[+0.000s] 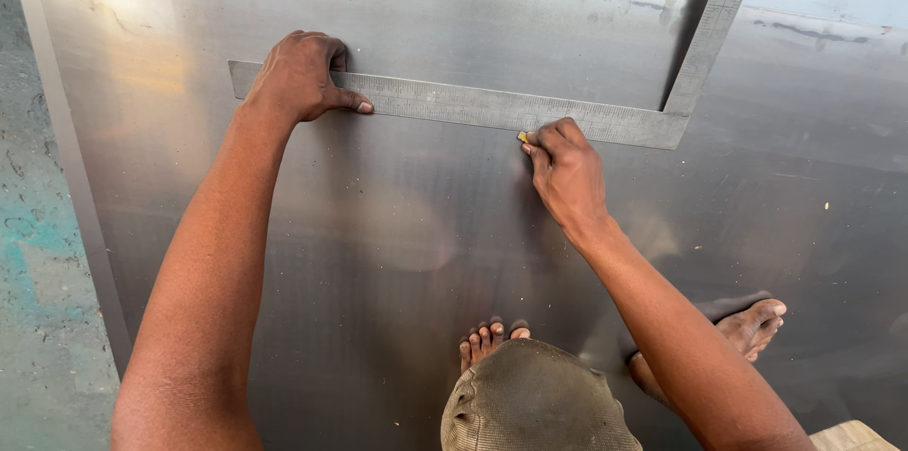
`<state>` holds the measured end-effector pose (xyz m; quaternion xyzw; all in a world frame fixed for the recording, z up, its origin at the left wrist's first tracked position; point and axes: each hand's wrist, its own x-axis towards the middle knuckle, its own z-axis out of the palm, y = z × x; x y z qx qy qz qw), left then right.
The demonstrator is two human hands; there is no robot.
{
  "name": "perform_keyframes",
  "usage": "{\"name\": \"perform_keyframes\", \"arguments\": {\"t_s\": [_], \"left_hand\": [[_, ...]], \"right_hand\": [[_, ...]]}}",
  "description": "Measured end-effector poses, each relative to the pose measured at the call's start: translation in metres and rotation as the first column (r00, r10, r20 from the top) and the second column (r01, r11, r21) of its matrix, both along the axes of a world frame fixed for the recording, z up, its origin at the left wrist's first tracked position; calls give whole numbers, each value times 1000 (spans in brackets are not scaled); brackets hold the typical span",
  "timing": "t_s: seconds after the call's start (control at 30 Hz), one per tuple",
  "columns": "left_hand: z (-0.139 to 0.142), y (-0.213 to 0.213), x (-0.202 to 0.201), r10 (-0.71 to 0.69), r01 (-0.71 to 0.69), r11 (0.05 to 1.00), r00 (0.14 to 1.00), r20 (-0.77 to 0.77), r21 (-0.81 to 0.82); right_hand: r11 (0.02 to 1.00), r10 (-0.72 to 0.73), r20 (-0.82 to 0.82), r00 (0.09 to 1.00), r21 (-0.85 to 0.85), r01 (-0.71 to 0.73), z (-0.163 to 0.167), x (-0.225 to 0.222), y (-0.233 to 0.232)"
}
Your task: The person marks a metal sheet by using a square ruler and a small piece of chalk to draw lines.
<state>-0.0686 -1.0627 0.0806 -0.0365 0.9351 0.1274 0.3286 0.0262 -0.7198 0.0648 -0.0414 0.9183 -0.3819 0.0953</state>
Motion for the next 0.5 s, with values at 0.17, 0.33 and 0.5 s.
{"name": "perform_keyframes", "arguments": {"t_s": [0.17,0.33,0.5], "left_hand": [[-1,0,-1,23,-23,1000,999,33,8],[-8,-4,2,-21,21,999,1000,-13,38],[-6,-6,-3,-60,62,996,997,-40,60]], "right_hand": [[1000,-10,-14,1000,-6,10,3,2,0],[998,35,8,999,55,-35,-9,-1,5],[810,307,660,686,198,-552,-10,16,14]]}}
